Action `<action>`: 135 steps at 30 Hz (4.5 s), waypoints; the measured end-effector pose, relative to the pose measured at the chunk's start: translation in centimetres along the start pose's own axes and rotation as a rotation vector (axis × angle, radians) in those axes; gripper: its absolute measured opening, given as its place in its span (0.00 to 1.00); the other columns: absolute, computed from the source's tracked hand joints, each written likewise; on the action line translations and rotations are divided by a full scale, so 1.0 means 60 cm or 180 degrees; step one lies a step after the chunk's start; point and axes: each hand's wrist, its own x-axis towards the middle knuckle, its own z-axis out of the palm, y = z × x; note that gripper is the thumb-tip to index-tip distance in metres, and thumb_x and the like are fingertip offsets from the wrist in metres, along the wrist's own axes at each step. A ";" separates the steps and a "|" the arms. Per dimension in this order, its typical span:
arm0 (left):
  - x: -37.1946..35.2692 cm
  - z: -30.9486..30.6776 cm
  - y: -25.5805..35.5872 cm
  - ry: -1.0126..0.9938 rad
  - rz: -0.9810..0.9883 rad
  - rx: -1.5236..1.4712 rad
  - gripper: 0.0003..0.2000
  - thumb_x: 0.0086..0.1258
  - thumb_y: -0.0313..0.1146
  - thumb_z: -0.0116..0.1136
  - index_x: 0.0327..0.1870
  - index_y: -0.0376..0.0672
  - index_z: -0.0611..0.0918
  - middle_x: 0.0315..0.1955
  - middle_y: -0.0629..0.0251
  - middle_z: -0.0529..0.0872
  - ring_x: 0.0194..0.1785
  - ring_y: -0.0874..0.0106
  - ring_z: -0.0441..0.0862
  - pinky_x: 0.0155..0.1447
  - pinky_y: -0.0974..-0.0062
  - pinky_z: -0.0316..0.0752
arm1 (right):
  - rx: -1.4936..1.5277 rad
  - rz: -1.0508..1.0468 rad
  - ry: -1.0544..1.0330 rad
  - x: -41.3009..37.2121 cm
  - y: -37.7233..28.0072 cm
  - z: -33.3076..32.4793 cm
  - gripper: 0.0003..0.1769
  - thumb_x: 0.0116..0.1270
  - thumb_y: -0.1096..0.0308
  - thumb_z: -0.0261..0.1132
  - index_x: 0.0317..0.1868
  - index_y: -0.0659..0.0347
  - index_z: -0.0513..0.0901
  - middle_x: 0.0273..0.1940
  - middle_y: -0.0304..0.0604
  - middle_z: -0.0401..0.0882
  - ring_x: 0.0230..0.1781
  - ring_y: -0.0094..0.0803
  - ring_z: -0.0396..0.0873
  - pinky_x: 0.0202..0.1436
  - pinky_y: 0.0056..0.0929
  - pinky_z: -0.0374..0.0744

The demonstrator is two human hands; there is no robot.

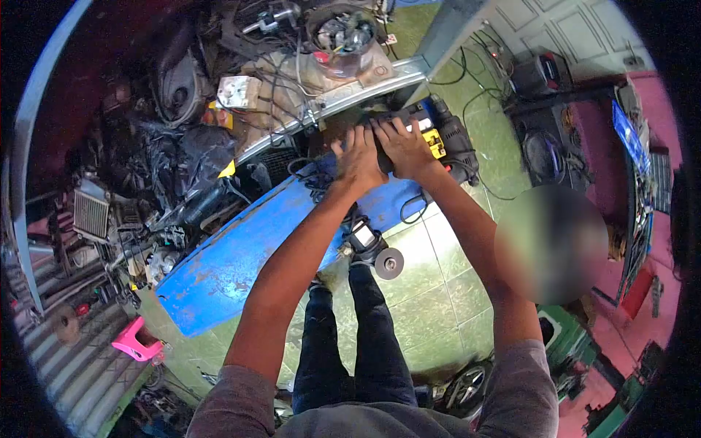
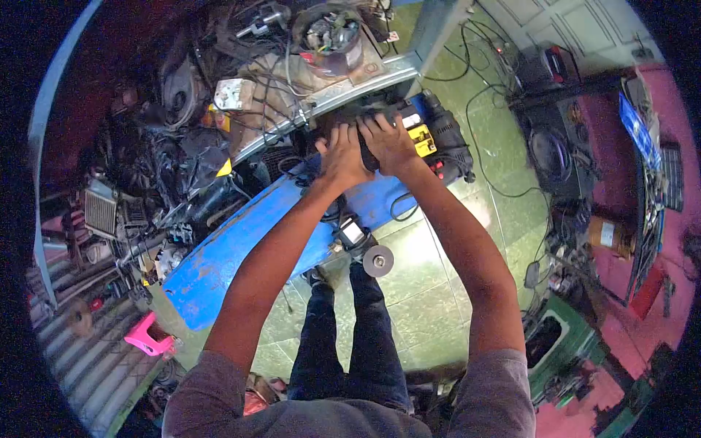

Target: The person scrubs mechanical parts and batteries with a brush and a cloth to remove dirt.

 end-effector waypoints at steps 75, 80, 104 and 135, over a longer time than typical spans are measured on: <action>-0.573 0.181 -0.512 0.1988 -0.0399 -0.0929 0.39 0.60 0.42 0.75 0.73 0.44 0.71 0.76 0.66 0.71 0.82 0.65 0.59 0.67 0.54 0.52 | 0.1787 -0.0019 0.1964 -0.012 -0.688 -0.018 0.13 0.52 0.71 0.75 0.38 0.41 0.92 0.39 0.26 0.85 0.45 0.32 0.75 0.54 0.43 0.62; -0.563 0.191 -0.516 0.2209 -0.0267 -0.0877 0.37 0.63 0.43 0.72 0.73 0.42 0.70 0.76 0.66 0.71 0.82 0.64 0.59 0.67 0.54 0.54 | 0.1410 0.0265 0.1975 -0.002 -0.668 -0.031 0.13 0.50 0.70 0.72 0.35 0.41 0.92 0.38 0.25 0.86 0.44 0.34 0.74 0.54 0.44 0.63; -0.556 0.193 -0.508 0.1999 -0.0461 -0.0787 0.39 0.65 0.41 0.69 0.76 0.38 0.66 0.75 0.54 0.70 0.80 0.61 0.63 0.70 0.51 0.54 | 0.1287 -0.0156 0.2320 0.016 -0.678 -0.008 0.10 0.46 0.72 0.71 0.29 0.43 0.91 0.35 0.25 0.86 0.44 0.33 0.74 0.52 0.43 0.65; -0.556 0.191 -0.514 0.2031 -0.0308 -0.0829 0.38 0.63 0.40 0.72 0.73 0.39 0.68 0.71 0.51 0.73 0.73 0.55 0.69 0.68 0.53 0.56 | 0.1404 0.0076 0.2287 0.020 -0.690 -0.013 0.10 0.50 0.74 0.71 0.32 0.47 0.90 0.34 0.29 0.85 0.42 0.34 0.75 0.51 0.44 0.65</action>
